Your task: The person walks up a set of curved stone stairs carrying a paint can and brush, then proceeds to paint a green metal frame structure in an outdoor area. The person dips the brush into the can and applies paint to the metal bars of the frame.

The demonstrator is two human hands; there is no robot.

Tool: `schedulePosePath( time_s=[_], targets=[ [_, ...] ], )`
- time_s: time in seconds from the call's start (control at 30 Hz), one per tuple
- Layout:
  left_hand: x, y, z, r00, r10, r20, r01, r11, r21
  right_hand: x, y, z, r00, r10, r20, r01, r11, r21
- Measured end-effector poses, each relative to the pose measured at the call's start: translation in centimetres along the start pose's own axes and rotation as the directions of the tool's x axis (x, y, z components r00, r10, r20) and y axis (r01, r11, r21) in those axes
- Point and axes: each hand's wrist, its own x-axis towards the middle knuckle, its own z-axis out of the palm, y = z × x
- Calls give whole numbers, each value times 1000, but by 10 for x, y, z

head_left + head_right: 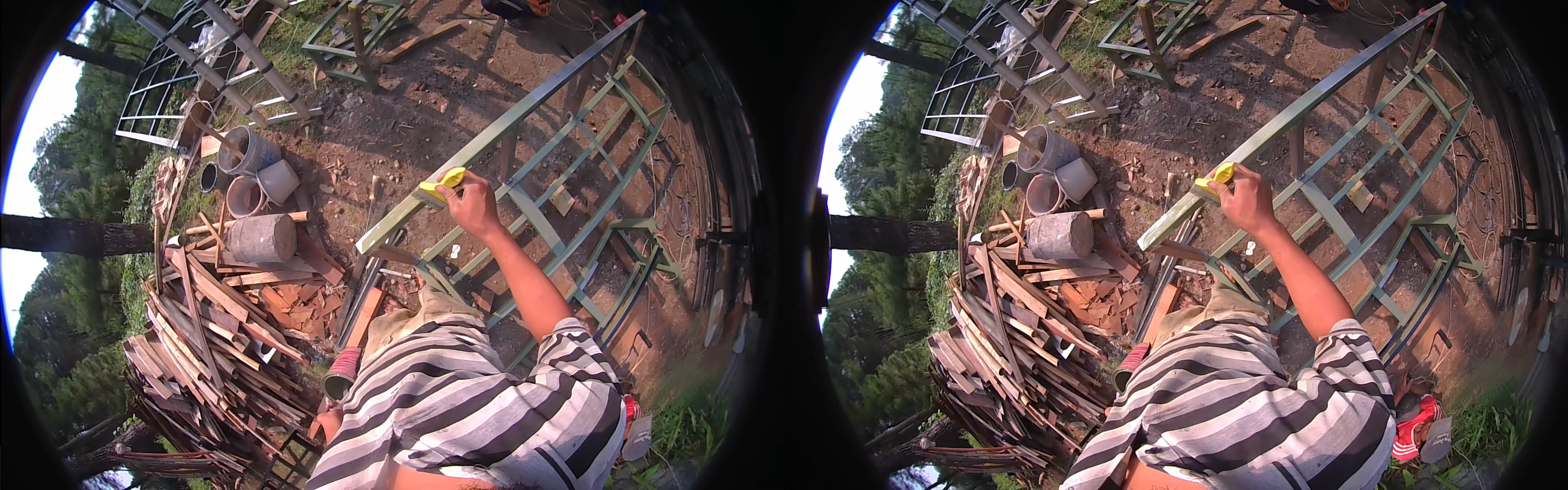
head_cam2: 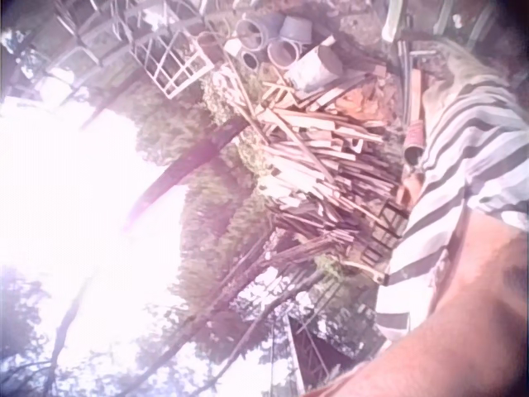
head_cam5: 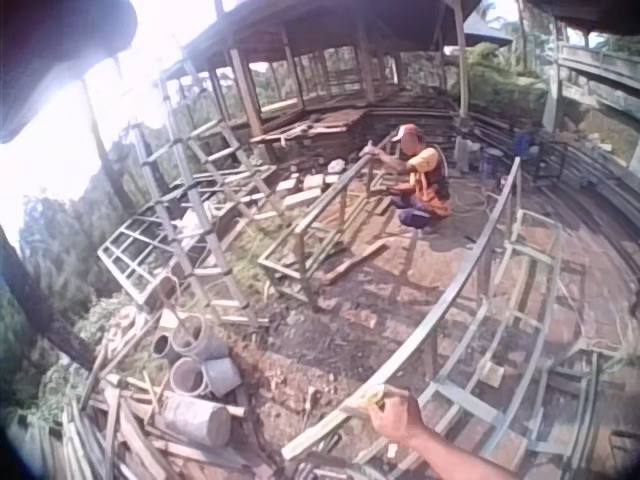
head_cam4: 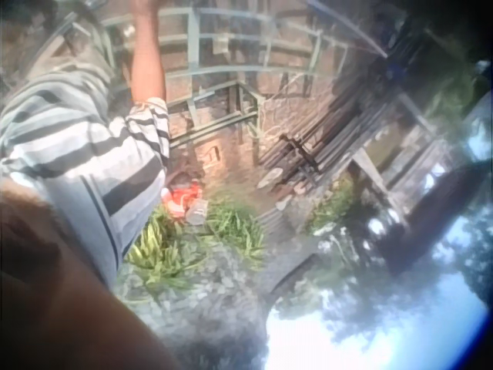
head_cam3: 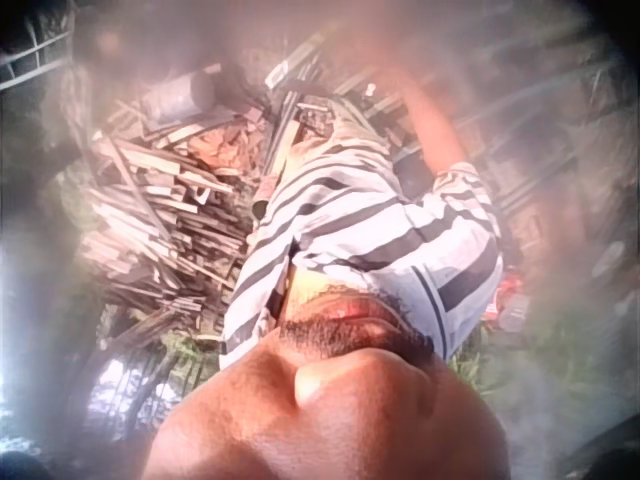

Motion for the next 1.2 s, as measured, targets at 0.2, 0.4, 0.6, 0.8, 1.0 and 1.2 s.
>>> schedulePosePath(
  time_s=[0.2, 0.4, 0.6, 0.8, 1.0, 1.2],
  targets=[
    [9, -9, 4, 987, -133, -84, 101, 945, -311, 129, 135, -155, 848, 161, -505, -413, 799, -438],
    [14, -14, -10, 966, -195, -167, 97, 879, -466, 216, 129, -148, 994, -1, 106, 90, 535, -840],
    [-5, -28, -5, 932, -250, -262, 69, 833, -549, 176, 15, 36, 774, 150, 616, 395, 646, -654],
    [-2, -45, -42, 946, -243, -215, 105, 856, -506, 127, -40, 103, 767, 157, 622, 145, 902, -407],
    [-5, -62, -55, 971, -204, -127, 150, 928, -340, 199, 117, -108, 943, 298, -148, -322, 708, -629],
    [-10, -69, -64, 999, -45, -11, 46, 995, 91, 115, 155, -152, 830, -76, -552, -206, 879, -431]
  ],
)
